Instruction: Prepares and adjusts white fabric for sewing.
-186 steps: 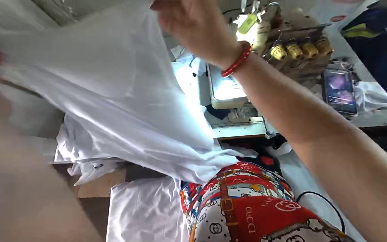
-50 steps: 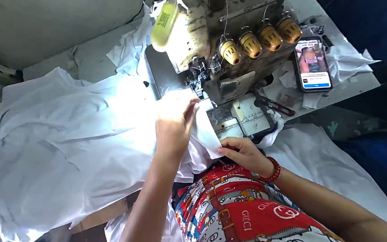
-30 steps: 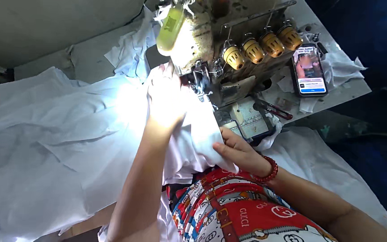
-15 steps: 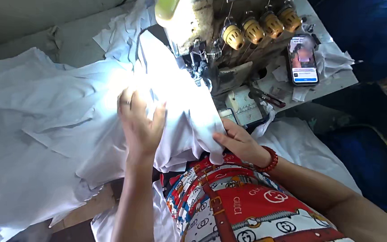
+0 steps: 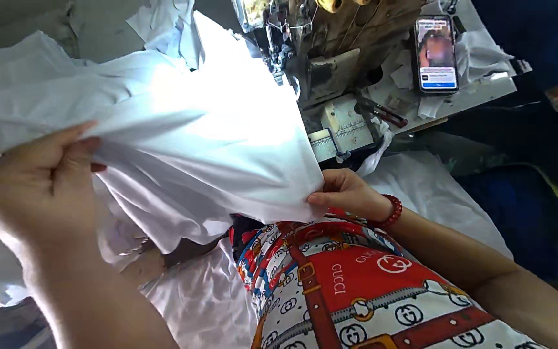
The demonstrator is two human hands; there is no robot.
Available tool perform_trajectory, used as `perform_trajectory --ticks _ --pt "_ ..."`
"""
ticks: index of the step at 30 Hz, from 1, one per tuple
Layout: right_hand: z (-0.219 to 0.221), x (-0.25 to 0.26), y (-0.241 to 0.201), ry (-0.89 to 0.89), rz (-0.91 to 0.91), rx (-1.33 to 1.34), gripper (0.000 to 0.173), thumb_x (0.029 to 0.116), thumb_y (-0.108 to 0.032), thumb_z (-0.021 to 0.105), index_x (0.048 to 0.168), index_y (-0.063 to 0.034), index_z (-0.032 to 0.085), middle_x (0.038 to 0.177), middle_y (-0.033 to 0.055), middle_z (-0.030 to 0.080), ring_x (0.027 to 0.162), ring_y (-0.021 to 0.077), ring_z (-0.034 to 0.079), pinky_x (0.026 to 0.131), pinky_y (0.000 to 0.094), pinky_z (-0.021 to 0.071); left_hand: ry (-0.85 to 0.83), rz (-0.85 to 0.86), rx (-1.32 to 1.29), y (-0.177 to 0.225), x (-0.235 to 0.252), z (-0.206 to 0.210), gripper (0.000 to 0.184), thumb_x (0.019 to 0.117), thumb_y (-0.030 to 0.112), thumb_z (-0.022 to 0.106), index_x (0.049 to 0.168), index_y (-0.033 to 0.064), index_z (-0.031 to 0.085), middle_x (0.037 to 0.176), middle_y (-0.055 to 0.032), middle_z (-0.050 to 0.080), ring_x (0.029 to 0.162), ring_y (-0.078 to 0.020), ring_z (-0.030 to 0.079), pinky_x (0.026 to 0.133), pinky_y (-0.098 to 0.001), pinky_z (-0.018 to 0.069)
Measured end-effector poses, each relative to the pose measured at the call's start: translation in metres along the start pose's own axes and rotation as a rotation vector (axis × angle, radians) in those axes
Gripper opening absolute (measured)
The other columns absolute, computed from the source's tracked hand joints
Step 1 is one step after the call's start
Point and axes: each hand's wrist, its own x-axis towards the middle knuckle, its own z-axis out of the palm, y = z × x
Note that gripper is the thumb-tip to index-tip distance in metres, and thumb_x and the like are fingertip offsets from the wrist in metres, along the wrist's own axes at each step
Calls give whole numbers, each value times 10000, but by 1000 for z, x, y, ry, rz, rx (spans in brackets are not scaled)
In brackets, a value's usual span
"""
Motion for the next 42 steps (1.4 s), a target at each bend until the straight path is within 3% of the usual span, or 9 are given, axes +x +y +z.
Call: perform_trajectory --ticks 5,11,14,19,22,27,31,35,42 --pt "10 1 12 67 -71 -33 170 891 -28 698 1058 -7 674 938 -21 729 856 23 690 814 230 590 -60 93 35 48 7 35 508 1033 246 581 1403 -92 501 1436 -360 488 1353 -518 449 1123 -627 329" --pt "13 4 18 94 -167 -60 156 875 -120 746 993 -26 703 1006 -5 677 964 36 644 883 242 560 -137 461 -361 130 -107 145 416 881 432 766 1084 115 590 995 -94 654 967 -227 630 875 -367 498" --pt "12 8 19 35 -183 -36 140 905 -218 720 830 -135 635 932 -80 612 896 -14 594 810 182 520 -180 279 -544 130 -108 158 112 881 74 716 969 23 669 915 -108 692 892 -173 676 827 -307 559" --pt "8 18 20 69 -113 111 403 957 -527 639 1132 -183 523 921 -91 680 854 29 673 798 257 574 -527 -53 -1066 111 -97 123 150 1033 189 593 1054 133 730 1003 107 731 916 28 671 841 -197 570" --pt "13 26 11 67 -37 108 572 964 -433 639 1365 -87 426 960 -51 681 859 39 678 787 257 583 -678 -121 -1190 100 -100 117 193 1035 190 579 1056 162 768 1086 87 756 1008 -9 691 901 -224 570" --pt "13 30 7 69 -105 56 145 1000 -40 584 1142 -50 609 918 -4 708 789 42 678 714 220 579 -499 -231 -1117 99 -92 109 251 1061 209 447 1000 220 690 1034 64 745 958 -83 711 870 -284 593" --pt "15 19 4 22 -128 -44 173 1058 -169 506 1172 -56 571 926 -16 684 806 28 665 729 220 573 -472 -112 -911 121 -90 120 291 1010 407 597 1108 133 604 989 62 666 873 -33 657 745 -238 573" --pt "19 10 8 -68 -2 35 788 1006 -699 324 1406 -36 473 1193 11 637 1090 71 633 962 299 544 -291 45 -467 140 -93 147 372 849 290 789 1041 13 633 946 -93 622 800 -124 602 663 -261 505" --pt "11 18 9 51 22 7 323 1072 -289 430 1254 -51 551 1006 -9 671 920 44 660 846 254 562 -529 -306 -1063 119 -86 128 73 960 62 639 991 121 610 817 79 668 749 -15 657 727 -226 581"
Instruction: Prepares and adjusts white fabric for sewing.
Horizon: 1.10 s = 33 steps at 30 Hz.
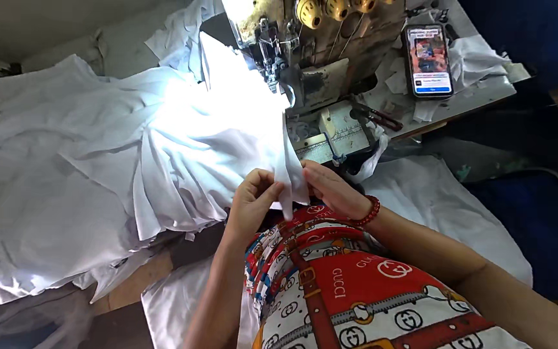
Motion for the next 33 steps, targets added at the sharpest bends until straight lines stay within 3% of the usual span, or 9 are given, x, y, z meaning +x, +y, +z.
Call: perform_trajectory --ticks 2,5,10,13,16,21,27,31,33 --pt "1 4 -3 37 -23 -4 141 1031 -77 538 1157 -28 581 915 -7 679 831 38 662 788 237 565 -38 -83 -118 2 -5 -7 170 924 36 654 1026 155 587 843 86 686 774 -15 670 740 -217 584" --pt "0 2 -4 44 -30 -54 128 986 13 586 1112 -11 591 883 -4 690 798 28 670 773 216 571 -109 -141 -138 0 -15 -14 223 905 113 707 1088 175 596 932 103 707 846 0 679 784 -203 580" --pt "-3 -21 -15 -58 -75 -62 194 955 -24 638 1143 -23 589 914 -16 707 814 22 682 764 207 584 30 451 -12 25 -30 -23 190 905 277 773 1056 349 683 1024 205 681 947 59 647 821 -143 557" --pt "0 -29 -20 -129 -105 -28 244 924 17 664 1147 -30 575 942 -23 713 842 28 695 787 215 595 -56 653 155 45 -28 -14 127 923 245 768 975 277 657 968 181 634 938 68 606 814 -114 513" --pt "-2 -32 -21 -165 -60 -59 231 923 53 623 1136 -31 589 921 -17 708 812 25 688 749 207 592 -189 642 434 30 -28 1 36 931 128 718 943 127 752 932 32 650 932 -11 601 846 -143 497" --pt "-4 -43 -12 -143 67 -121 226 994 61 507 1197 -2 583 932 27 694 791 47 677 737 217 588 -220 673 792 -9 -38 11 157 976 132 652 1006 89 800 931 -90 727 914 -171 675 833 -257 539" --pt "-2 -46 -8 -122 69 -68 214 1001 62 512 1192 6 591 920 36 696 780 68 691 734 237 607 -157 760 908 -13 -46 12 187 974 94 623 1023 99 803 890 -90 731 836 -204 663 740 -304 511" --pt "-4 -42 -9 -138 116 65 180 1051 -107 461 1155 -57 599 942 -4 696 824 69 700 768 263 611 -51 846 1011 -26 -46 13 106 994 212 672 1046 185 760 1051 -16 700 1028 -180 603 932 -326 419" --pt "-3 -36 -10 -137 84 91 145 1002 -119 558 1139 -82 588 917 -37 700 818 44 688 765 243 596 -34 871 952 -27 -41 14 112 1019 186 624 1052 201 730 1118 15 708 1117 -151 602 1003 -310 405"
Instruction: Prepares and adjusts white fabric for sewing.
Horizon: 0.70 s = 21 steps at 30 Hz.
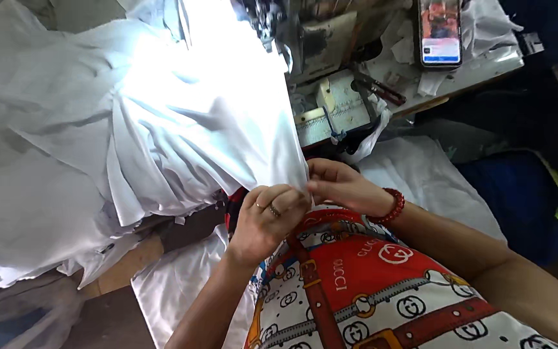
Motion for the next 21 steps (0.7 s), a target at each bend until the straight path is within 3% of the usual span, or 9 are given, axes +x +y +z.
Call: perform_trajectory --ticks 4,8,12,15,18,21 --pt "-6 24 -15 -7 -175 -149 306 934 -58 657 1214 -58 535 939 -54 711 835 5 685 770 209 589 32 86 -209 -2 21 -2 121 1048 168 580 1048 147 699 999 -7 739 1010 -134 657 961 -266 476" --pt "-12 65 -47 171 -193 -268 382 994 -68 528 1369 -21 469 954 39 702 758 63 681 672 232 584 -61 136 -199 -14 39 -1 152 1040 118 568 1011 101 716 955 -57 762 923 -183 701 886 -288 529" --pt "-16 82 -55 223 -240 -237 172 1011 -58 458 1147 -48 562 767 44 638 592 73 626 528 217 542 -96 101 -108 -33 57 -10 177 1032 85 560 1011 102 735 956 -56 763 890 -188 700 848 -295 535" --pt "-21 84 -49 176 -258 -226 218 995 -58 500 1203 -19 552 793 18 650 641 70 650 579 242 578 -130 110 -40 -47 76 -21 200 1033 80 540 1002 104 736 953 -53 761 870 -199 699 808 -309 537" --pt "-22 80 -47 190 -260 -236 315 950 -11 584 1258 0 522 768 -29 645 660 25 629 650 210 565 -155 130 45 -61 97 -29 218 1011 60 534 979 112 744 938 -49 762 864 -205 708 771 -320 538" --pt "-20 82 -46 246 -296 -227 300 943 -7 632 1212 -53 507 731 -54 667 646 10 645 662 196 570 -147 164 59 -76 114 -35 223 983 53 552 952 113 765 888 -45 745 801 -207 680 689 -336 508"
